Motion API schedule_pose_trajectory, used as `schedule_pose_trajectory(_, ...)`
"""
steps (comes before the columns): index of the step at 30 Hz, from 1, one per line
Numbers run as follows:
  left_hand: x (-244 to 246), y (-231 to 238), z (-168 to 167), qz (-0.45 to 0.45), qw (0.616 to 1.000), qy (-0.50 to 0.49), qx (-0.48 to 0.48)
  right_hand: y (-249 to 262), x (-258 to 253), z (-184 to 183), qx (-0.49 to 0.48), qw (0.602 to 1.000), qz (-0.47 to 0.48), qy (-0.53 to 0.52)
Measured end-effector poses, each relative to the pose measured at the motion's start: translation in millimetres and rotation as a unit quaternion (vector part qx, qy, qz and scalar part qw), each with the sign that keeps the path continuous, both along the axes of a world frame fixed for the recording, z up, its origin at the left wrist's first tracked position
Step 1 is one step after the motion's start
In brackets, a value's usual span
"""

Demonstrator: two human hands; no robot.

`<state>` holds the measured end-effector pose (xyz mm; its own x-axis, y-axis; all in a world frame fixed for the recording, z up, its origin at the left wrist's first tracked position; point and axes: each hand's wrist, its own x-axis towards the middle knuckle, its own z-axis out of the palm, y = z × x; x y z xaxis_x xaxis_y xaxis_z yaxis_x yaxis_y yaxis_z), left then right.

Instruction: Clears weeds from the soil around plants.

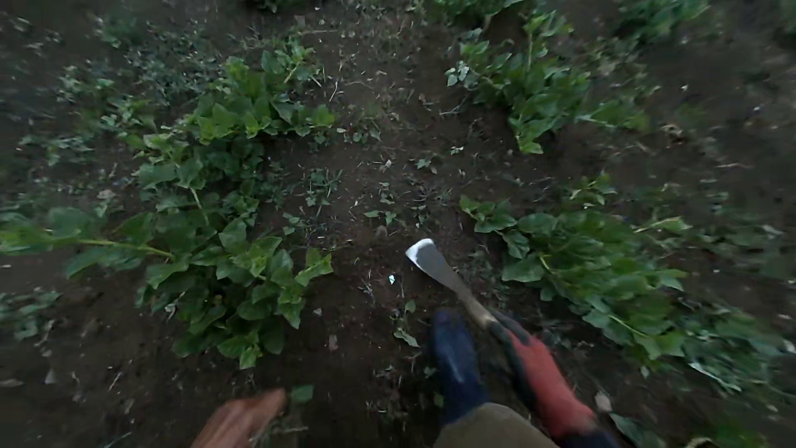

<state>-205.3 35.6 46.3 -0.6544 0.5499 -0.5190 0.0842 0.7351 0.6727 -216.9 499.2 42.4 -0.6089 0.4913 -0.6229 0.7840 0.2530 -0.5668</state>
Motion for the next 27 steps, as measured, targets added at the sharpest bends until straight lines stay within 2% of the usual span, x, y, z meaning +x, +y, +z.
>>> schedule_pose_trajectory(3, -87, 83, 31, -0.191, 0.979, 0.053, -0.042, -16, -36, -52, -0.012, 1.000, 0.022, -0.007)
schedule_pose_trajectory(5, -136, 159, 24, -0.287, 0.952, 0.072, -0.083, -6, -31, -51, -0.022, 0.999, 0.036, 0.003)
schedule_pose_trajectory(7, -175, 223, -1, -0.321, 0.933, 0.099, -0.131, 8, -12, -34, -0.049, 0.998, 0.038, 0.009)
schedule_pose_trajectory(10, -234, 286, -48, -0.225, 0.941, 0.093, -0.235, 23, -4, -36, -0.098, 0.995, 0.008, -0.007)
schedule_pose_trajectory(13, -281, 307, -92, -0.040, 0.945, 0.051, -0.321, 8, -63, -71, -0.078, 0.996, 0.040, 0.001)
schedule_pose_trajectory(14, -289, 307, -99, -0.006, 0.941, 0.038, -0.335, 7, -74, -80, -0.077, 0.995, 0.060, 0.007)
schedule_pose_trajectory(16, -287, 304, -105, 0.000, 0.938, 0.011, -0.345, 17, -67, -69, -0.073, 0.993, 0.089, -0.003)
schedule_pose_trajectory(19, -274, 294, -87, -0.092, 0.944, -0.024, -0.317, 50, -30, -20, -0.079, 0.995, 0.065, -0.001)
schedule_pose_trajectory(20, -264, 294, -77, -0.130, 0.944, -0.041, -0.302, 60, -19, -15, -0.077, 0.996, 0.046, 0.005)
schedule_pose_trajectory(21, -256, 299, -69, -0.161, 0.944, -0.048, -0.283, 68, -19, -17, -0.065, 0.997, 0.033, 0.011)
schedule_pose_trajectory(23, -249, 319, -56, -0.178, 0.951, -0.033, -0.250, 63, -49, -36, -0.033, 0.999, 0.017, 0.013)
schedule_pose_trajectory(25, -268, 347, -62, -0.132, 0.955, 0.006, -0.266, 51, -92, -66, -0.033, 0.999, 0.022, 0.012)
schedule_pose_trajectory(27, -303, 359, -82, -0.066, 0.941, 0.020, -0.330, 53, -102, -63, -0.055, 0.997, 0.049, -0.001)
